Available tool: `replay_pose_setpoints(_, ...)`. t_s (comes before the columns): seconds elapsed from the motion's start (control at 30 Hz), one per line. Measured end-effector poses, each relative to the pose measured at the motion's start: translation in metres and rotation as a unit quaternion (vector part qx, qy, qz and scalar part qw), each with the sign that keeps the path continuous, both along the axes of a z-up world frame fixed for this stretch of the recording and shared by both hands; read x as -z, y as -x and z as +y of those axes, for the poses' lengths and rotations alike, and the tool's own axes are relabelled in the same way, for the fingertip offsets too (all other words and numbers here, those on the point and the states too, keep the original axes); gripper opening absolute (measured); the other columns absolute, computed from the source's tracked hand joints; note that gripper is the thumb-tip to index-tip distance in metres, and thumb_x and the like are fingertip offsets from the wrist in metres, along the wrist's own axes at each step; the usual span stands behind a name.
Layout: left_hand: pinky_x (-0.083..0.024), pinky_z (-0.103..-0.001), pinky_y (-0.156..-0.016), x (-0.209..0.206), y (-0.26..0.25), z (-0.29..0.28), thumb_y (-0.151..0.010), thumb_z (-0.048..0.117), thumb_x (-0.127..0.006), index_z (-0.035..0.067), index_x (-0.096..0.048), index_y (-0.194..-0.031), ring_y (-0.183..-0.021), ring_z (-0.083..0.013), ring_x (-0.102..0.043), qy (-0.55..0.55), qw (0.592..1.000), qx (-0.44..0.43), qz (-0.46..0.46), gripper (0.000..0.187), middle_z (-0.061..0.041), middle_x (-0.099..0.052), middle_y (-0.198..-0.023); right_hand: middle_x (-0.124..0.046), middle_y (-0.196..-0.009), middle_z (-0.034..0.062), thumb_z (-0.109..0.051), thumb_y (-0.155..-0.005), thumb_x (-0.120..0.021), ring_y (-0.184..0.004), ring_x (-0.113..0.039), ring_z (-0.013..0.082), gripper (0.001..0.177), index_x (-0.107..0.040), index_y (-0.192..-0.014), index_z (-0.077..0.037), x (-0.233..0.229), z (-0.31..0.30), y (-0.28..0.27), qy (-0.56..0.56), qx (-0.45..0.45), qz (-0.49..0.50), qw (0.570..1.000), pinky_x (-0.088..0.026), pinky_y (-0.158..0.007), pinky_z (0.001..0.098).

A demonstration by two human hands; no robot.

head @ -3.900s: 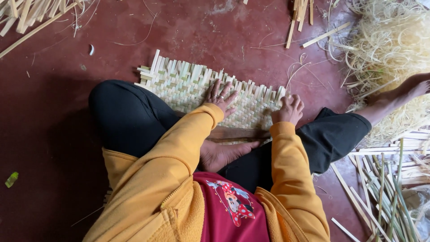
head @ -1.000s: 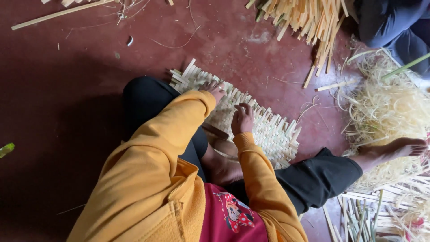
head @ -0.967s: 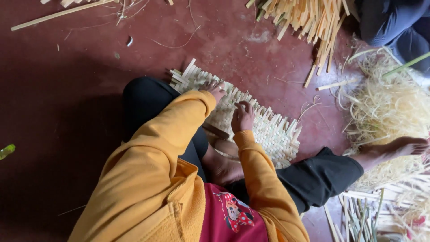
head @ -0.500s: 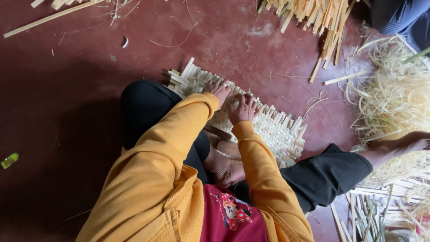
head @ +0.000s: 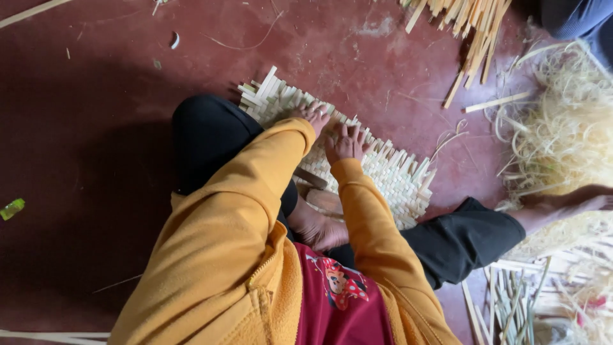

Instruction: Weaving a mat using thin bamboo strips and a wooden tool to pack the weave tightly.

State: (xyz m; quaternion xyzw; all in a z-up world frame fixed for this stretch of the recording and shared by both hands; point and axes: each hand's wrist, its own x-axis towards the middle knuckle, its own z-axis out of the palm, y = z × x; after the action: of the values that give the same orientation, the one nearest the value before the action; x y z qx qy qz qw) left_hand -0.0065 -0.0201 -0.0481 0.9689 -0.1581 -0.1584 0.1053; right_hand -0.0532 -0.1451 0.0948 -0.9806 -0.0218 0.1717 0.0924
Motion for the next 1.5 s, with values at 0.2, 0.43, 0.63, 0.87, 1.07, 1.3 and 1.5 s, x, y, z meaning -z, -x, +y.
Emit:
replay_pose_setpoints(0.2, -0.027, -0.070, -0.109, -0.033, 0.002, 0.032, -0.103, 0.015, -0.034, 0.026, -0.040, -0.143, -0.149, -0.0336, -0.021, -0.006, 0.996, -0.008, 0.087, 0.042, -0.009, -0.034, -0.157, -0.037, -0.132, 0.0084, -0.040, -0.095, -0.050, -0.135, -0.028, 0.0355, 0.056, -0.032, -0.146, -0.025, 0.043, -0.013, 0.014, -0.012, -0.019, -0.017, 1.000, -0.022, -0.117, 0.0609)
replay_pose_setpoints(0.43, -0.032, -0.055, -0.111, 0.011, -0.025, 0.120, -0.102, 0.044, -0.037, 0.035, -0.054, -0.123, -0.141, -0.0234, -0.033, -0.076, 0.988, -0.108, 0.082, 0.029, 0.001, -0.045, -0.137, -0.037, -0.133, 0.0036, -0.040, -0.089, -0.061, -0.133, -0.029, 0.0334, 0.061, -0.040, -0.146, -0.038, 0.071, -0.025, 0.014, -0.013, -0.052, -0.122, 0.991, -0.019, -0.114, 0.0593)
replay_pose_setpoints(0.63, -0.025, -0.049, -0.120, 0.000, -0.043, 0.111, -0.089, 0.077, -0.024, 0.041, -0.043, -0.111, -0.146, -0.0298, -0.037, 0.042, 0.936, -0.296, 0.183, 0.046, 0.003, -0.044, -0.149, -0.039, -0.127, -0.0001, -0.033, -0.088, -0.064, -0.127, -0.035, 0.0300, 0.044, -0.052, -0.131, -0.036, 0.059, -0.004, 0.013, -0.059, -0.008, -0.170, 0.984, -0.028, -0.110, 0.0580)
replay_pose_setpoints(0.87, -0.027, -0.046, -0.121, -0.059, -0.030, 0.111, -0.096, 0.058, -0.026, 0.037, -0.036, -0.111, -0.142, -0.0281, -0.044, 0.073, 0.945, -0.249, 0.198, 0.028, 0.000, -0.043, -0.154, -0.047, -0.127, -0.0063, -0.037, -0.086, -0.067, -0.120, -0.047, 0.0214, 0.044, -0.059, -0.129, -0.034, 0.072, 0.050, -0.018, -0.109, -0.045, -0.152, 0.981, -0.039, -0.103, 0.0512)
replay_pose_setpoints(1.07, -0.040, -0.044, -0.106, -0.077, -0.024, 0.111, -0.104, 0.011, -0.023, 0.024, -0.049, -0.131, -0.140, -0.0289, -0.034, -0.064, 0.991, -0.013, 0.113, 0.039, -0.003, -0.035, -0.145, -0.040, -0.124, -0.0011, -0.051, -0.093, -0.051, -0.126, -0.038, 0.0255, 0.037, -0.050, -0.124, -0.030, 0.014, 0.085, -0.016, -0.051, 0.030, -0.001, 0.998, -0.031, -0.110, 0.0528)
replay_pose_setpoints(1.3, -0.038, -0.047, -0.105, -0.089, -0.033, 0.103, -0.105, 0.015, -0.026, 0.025, -0.049, -0.138, -0.137, -0.0282, -0.036, -0.078, 0.989, -0.011, 0.123, 0.041, -0.001, -0.039, -0.145, -0.042, -0.125, -0.0005, -0.064, -0.086, -0.053, -0.126, -0.041, 0.0263, 0.049, -0.050, -0.120, -0.030, 0.016, 0.083, -0.029, -0.044, 0.026, 0.036, 0.998, -0.039, -0.105, 0.0499)
replay_pose_setpoints(1.5, -0.033, -0.053, -0.108, -0.088, -0.028, 0.103, -0.104, 0.015, -0.028, 0.029, -0.036, -0.149, -0.148, -0.0294, -0.020, -0.137, 0.973, -0.005, 0.186, 0.047, 0.001, -0.029, -0.156, -0.036, -0.120, 0.0016, -0.064, -0.086, -0.050, -0.128, -0.035, 0.0282, 0.053, -0.043, -0.122, -0.026, 0.013, 0.085, -0.029, -0.020, 0.009, 0.076, 0.997, -0.036, -0.105, 0.0490)
